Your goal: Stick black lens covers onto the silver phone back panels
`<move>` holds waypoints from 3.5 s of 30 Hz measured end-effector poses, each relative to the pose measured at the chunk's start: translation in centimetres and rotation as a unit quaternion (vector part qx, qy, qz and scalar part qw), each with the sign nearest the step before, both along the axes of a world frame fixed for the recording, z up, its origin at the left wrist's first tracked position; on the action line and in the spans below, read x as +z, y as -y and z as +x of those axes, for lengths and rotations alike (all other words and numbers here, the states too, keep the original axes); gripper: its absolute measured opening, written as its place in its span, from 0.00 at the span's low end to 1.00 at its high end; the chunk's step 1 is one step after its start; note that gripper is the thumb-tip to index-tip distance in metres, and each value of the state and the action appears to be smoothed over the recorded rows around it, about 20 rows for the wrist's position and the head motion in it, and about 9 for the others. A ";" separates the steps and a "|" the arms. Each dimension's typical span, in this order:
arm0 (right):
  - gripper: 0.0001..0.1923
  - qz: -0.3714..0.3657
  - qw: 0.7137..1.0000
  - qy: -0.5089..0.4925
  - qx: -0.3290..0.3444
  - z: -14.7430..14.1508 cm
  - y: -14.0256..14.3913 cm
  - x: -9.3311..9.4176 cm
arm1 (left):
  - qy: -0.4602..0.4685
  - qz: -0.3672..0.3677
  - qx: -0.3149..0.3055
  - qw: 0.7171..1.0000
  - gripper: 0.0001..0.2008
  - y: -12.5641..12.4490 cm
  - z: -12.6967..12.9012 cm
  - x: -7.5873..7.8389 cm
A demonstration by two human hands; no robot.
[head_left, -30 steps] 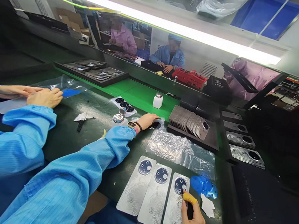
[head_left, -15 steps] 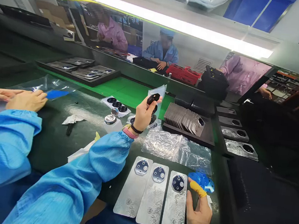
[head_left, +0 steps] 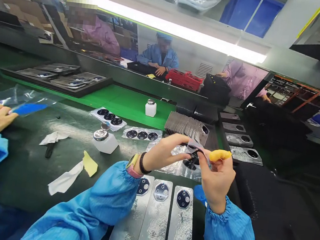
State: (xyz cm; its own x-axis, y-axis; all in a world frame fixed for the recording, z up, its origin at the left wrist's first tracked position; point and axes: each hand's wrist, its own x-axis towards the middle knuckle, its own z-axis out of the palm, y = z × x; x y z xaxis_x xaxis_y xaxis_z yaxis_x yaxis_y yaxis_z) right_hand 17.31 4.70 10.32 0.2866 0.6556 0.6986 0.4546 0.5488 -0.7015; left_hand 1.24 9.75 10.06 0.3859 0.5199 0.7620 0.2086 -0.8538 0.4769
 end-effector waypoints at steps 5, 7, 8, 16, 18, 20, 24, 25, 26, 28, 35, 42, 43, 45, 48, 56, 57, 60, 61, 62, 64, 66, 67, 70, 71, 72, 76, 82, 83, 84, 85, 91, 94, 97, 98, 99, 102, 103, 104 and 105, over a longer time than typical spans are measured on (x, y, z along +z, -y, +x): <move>0.12 0.054 0.996 0.069 -0.024 0.2 0.5 -0.6 | 0.015 0.236 0.141 0.961 0.03 1.7 -1.6 1.8; 0.10 0.063 0.994 0.085 0.010 0.0 0.8 -0.6 | -0.021 0.259 0.157 0.953 0.00 2.2 -1.6 2.0; 0.10 0.067 0.993 0.095 0.027 -0.1 1.0 -0.6 | -0.030 0.263 0.160 0.951 0.01 2.3 -1.5 2.0; 0.06 0.071 0.976 0.198 0.063 0.0 1.4 -0.5 | -0.051 0.201 0.103 0.973 0.07 2.3 -1.4 1.9; 0.07 0.069 0.976 0.196 0.069 0.1 1.3 -0.5 | -0.050 0.184 0.089 0.978 0.06 2.3 -1.3 1.8; 0.07 0.051 0.980 0.179 0.072 0.1 1.4 -0.5 | -0.036 0.174 0.086 0.980 0.06 2.4 -1.3 1.8; 0.08 0.003 0.985 0.140 0.098 0.1 1.5 -0.6 | -0.032 0.166 0.112 0.979 0.09 2.4 -1.3 1.8; 0.08 -0.007 0.986 0.131 0.103 0.2 1.5 -0.6 | -0.037 0.165 0.112 0.979 0.09 2.5 -1.3 1.8; 0.08 -0.017 0.986 0.123 0.108 0.2 1.5 -0.6 | -0.042 0.162 0.109 0.980 0.09 2.5 -1.3 1.8; 0.09 -0.036 0.987 0.107 0.118 0.3 1.5 -0.4 | -0.048 0.153 0.099 0.982 0.08 2.5 -1.3 1.7; 0.17 -0.143 0.962 -0.031 0.229 1.8 1.5 1.3 | -0.093 0.124 0.058 0.986 0.13 2.5 -1.6 1.9; 0.25 -0.305 0.911 -0.048 0.274 1.8 1.2 1.6 | -0.149 0.162 -0.010 0.975 0.16 2.3 -1.2 1.3; 0.25 -0.315 0.906 -0.050 0.279 1.7 1.0 1.5 | -0.143 0.148 -0.020 0.978 0.16 2.2 -1.2 1.2; 0.25 -0.329 0.895 -0.056 0.296 1.7 0.8 1.3 | -0.118 0.113 -0.042 0.986 0.16 2.2 -1.3 0.9; 0.23 -0.332 0.888 -0.078 0.308 1.7 0.8 1.4 | -0.083 0.044 -0.082 0.992 0.15 2.0 -1.7 1.1; 0.18 -0.279 0.905 -0.153 0.281 2.2 0.5 1.7 | 0.205 -0.444 -0.239 0.839 0.14 1.3 -0.3 0.8; 0.17 -0.276 0.909 -0.157 0.268 2.3 0.3 1.5 | 0.234 -0.488 -0.248 0.804 0.15 1.0 0.0 0.5; 0.15 -0.264 0.922 -0.165 0.231 2.5 0.0 1.2 | 0.260 -0.571 -0.263 0.733 0.14 0.3 0.8 -0.3; 0.15 -0.259 0.926 -0.167 0.219 2.7 -0.1 1.2 | 0.251 -0.590 -0.272 0.717 0.16 0.1 1.0 -0.4; 0.14 -0.253 0.929 -0.170 0.208 2.8 -0.1 1.2 | 0.238 -0.605 -0.284 0.705 0.20 0.0 1.1 -0.5; 0.14 -0.246 0.934 -0.179 0.185 3.2 -0.2 1.3 | 0.213 -0.617 -0.312 0.690 0.29 -0.2 1.1 -0.6; 0.14 -0.241 0.939 -0.187 0.161 3.7 -0.5 1.4 | 0.197 -0.611 -0.342 0.686 0.31 -0.3 0.9 -0.7; 0.14 -0.242 0.940 -0.184 0.154 4.0 -0.7 1.3 | 0.188 -0.605 -0.355 0.687 0.30 -0.3 0.8 -0.8; 0.14 -0.234 0.953 -0.144 0.128 5.0 -1.3 1.1 | 0.156 -0.589 -0.359 0.707 0.28 -0.3 0.2 -0.8; 0.14 -0.219 0.961 -0.129 0.108 5.2 -1.4 1.0 | 0.151 -0.577 -0.343 0.725 0.28 -0.3 0.0 -0.8; 0.14 -0.199 0.969 -0.121 0.085 5.4 -1.4 1.0 | 0.152 -0.556 -0.319 0.752 0.28 -0.3 -0.2 -0.8; 0.21 -0.219 0.951 -0.159 0.147 5.2 -0.9 1.6 | 0.125 -0.355 -0.169 0.911 0.28 0.3 -0.3 -1.2; 0.29 -0.332 0.869 -0.242 0.278 4.1 -1.0 0.6 | -0.148 -0.079 -0.113 0.979 0.32 2.5 1.9 -3.2; 0.27 -0.328 0.877 -0.246 0.251 4.3 -1.2 0.1 | -0.175 -0.078 -0.130 0.973 0.29 2.5 2.2 -3.5; 0.26 -0.326 0.883 -0.248 0.229 4.7 -1.3 -0.4 | -0.182 -0.090 -0.147 0.968 0.27 2.3 2.4 -3.7; 0.25 -0.326 0.886 -0.250 0.216 5.2 -1.5 -0.8 | -0.164 -0.111 -0.158 0.967 0.24 1.9 2.5 -3.9; 0.24 -0.330 0.884 -0.257 0.207 8.0 -1.2 -2.3 | 0.106 -0.509 -0.090 0.850 0.30 -1.2 2.5 -5.6; 0.24 -0.335 0.884 -0.254 0.203 8.7 -1.2 -3.1 | 0.091 -0.585 -0.134 0.795 0.21 -1.6 2.7 -6.4; 0.22 -0.338 0.890 -0.249 0.177 9.7 -1.7 -4.8 | 0.102 -0.601 -0.131 0.782 0.15 -2.0 3.0 -6.8; 0.21 -0.339 0.894 -0.245 0.162 10.2 -2.0 -5.5 | 0.109 -0.600 -0.120 0.783 0.14 -2.3 3.1 -6.9; 0.19 -0.341 0.897 -0.240 0.143 10.6 -2.4 -6.3 | 0.113 -0.599 -0.107 0.786 0.14 -2.7 3.2 -7.0; 0.13 -0.348 0.910 -0.216 0.066 11.8 -3.4 -8.5 | 0.113 -0.596 -0.071 0.792 0.12 -3.8 3.6 -7.4; 0.11 -0.351 0.913 -0.207 0.038 12.1 -3.7 -9.2 | 0.108 -0.596 -0.061 0.793 0.11 -4.0 3.8 -7.6; 0.11 -0.354 0.914 -0.196 0.010 12.4 -4.0 -9.7 | 0.102 -0.597 -0.052 0.794 0.11 -4.2 3.9 -7.7; 0.10 -0.358 0.915 -0.186 -0.015 12.5 -4.1 -10.2 | 0.094 -0.598 -0.043 0.795 0.10 -4.3 4.0 -7.9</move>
State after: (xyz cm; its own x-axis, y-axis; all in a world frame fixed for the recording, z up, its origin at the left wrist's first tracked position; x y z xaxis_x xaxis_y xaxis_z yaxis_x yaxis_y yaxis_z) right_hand 29.85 8.83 0.11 0.4422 0.8951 -0.0573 0.1183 -0.1216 -0.9855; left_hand 5.28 14.07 2.13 0.3977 0.8935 -0.2087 0.0023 0.2265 0.9740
